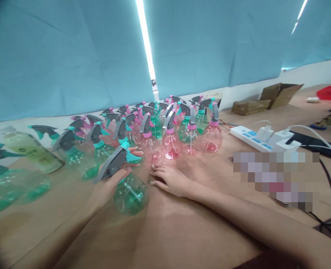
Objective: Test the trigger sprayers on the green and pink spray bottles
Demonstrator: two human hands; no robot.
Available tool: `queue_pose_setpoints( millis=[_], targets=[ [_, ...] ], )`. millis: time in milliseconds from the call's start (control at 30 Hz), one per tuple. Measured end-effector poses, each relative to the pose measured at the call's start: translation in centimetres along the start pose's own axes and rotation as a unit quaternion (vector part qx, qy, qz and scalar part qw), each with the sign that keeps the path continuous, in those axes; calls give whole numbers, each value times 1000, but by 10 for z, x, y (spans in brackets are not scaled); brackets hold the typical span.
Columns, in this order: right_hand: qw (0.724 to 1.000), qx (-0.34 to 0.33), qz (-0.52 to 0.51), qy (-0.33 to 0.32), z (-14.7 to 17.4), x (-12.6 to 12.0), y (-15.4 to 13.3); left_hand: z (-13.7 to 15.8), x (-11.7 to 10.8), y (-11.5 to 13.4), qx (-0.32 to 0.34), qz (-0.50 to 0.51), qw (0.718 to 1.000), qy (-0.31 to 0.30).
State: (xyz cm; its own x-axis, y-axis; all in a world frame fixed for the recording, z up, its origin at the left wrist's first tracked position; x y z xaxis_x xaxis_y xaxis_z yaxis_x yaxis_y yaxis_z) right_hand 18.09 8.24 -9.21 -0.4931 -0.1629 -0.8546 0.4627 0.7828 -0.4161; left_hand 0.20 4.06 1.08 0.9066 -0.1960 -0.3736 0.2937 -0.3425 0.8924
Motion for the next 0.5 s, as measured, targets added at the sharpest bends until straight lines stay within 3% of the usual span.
queue_pose_setpoints(
  millis=[333, 500],
  targets=[
    [1000, 1, -13, 5, 0, -1, -1, 2, 0, 2, -32, -50, 998, 27],
    [1000, 1, -5, 4, 1, 0, -1, 0, 1, 4, -8, -30, 999, 18]
  ],
)
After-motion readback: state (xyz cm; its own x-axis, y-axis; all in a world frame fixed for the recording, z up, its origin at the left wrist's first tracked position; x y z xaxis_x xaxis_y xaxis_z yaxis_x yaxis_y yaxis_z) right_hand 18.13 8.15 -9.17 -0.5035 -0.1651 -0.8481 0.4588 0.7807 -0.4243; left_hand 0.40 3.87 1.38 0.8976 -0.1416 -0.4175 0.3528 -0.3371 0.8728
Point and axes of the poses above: each hand's wrist, its own z-axis away from the middle knuckle, its own x-axis out of the palm, y = z × x, the point moved 2 cm from there along -z, towards the middle knuckle, and after that the axes turned 8 degrees about -y, right-handed, at the moved point
